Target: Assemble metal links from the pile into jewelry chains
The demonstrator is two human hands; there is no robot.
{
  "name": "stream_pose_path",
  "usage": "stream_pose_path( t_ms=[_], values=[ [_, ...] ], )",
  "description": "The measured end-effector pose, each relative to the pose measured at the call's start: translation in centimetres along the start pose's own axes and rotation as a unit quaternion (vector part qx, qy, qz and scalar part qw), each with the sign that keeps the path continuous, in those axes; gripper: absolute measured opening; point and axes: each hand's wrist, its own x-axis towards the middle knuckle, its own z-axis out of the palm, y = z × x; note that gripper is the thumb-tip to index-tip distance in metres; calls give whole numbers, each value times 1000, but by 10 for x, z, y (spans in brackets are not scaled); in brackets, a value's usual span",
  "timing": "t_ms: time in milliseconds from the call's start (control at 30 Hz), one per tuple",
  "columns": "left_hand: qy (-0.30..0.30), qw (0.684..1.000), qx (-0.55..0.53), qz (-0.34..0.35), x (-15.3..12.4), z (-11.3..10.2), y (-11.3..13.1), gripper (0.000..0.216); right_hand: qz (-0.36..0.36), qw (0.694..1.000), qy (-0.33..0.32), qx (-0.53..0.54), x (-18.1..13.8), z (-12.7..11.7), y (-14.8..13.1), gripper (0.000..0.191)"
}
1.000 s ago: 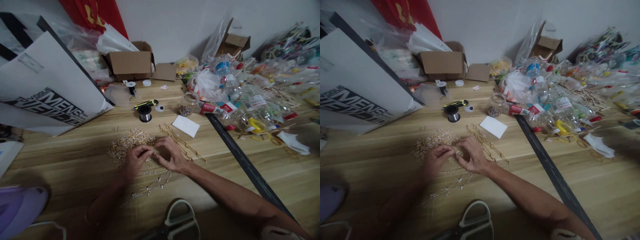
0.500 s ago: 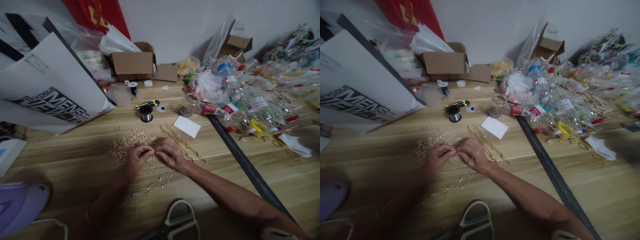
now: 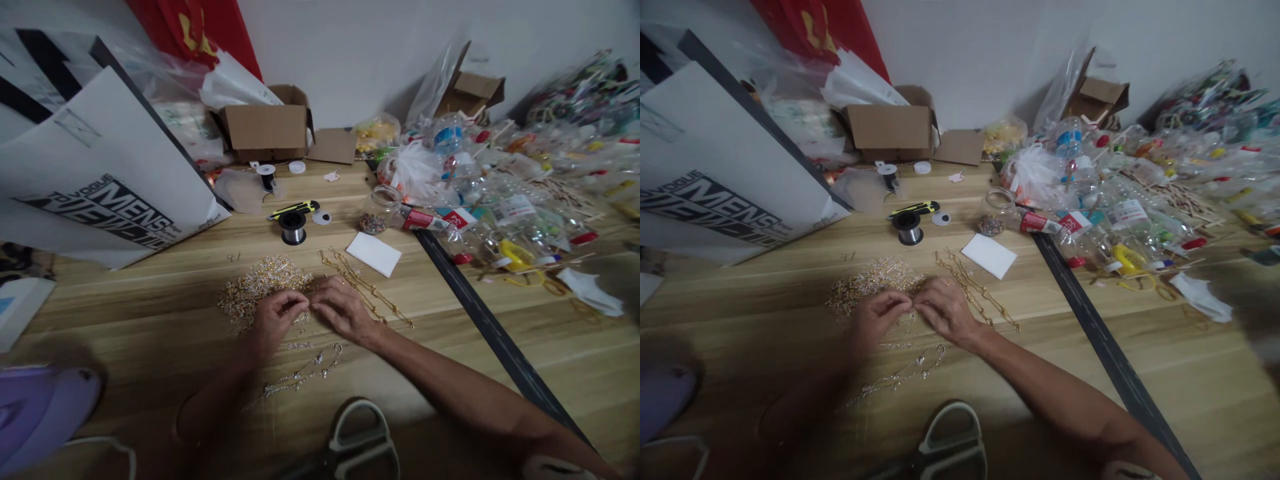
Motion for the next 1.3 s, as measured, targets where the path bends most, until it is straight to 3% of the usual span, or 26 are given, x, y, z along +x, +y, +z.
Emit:
stream_pose_path(
  t_ms=[700, 1033, 1167, 1300],
  values=[
    [6, 1000, -12, -26, 0, 2, 2, 9, 19, 1000, 3, 13, 1, -1, -2, 13],
    [17, 999, -23, -46, 3, -6, 10, 12, 81, 996, 23, 38, -2, 0, 3, 12],
    [-13, 999, 8, -31, 5, -11, 14, 11, 95, 994, 28, 40, -2, 0, 4, 11],
    [-69, 992, 105, 24, 8, -17, 20, 7, 94, 994, 37, 44, -1, 0, 4, 11]
  ],
)
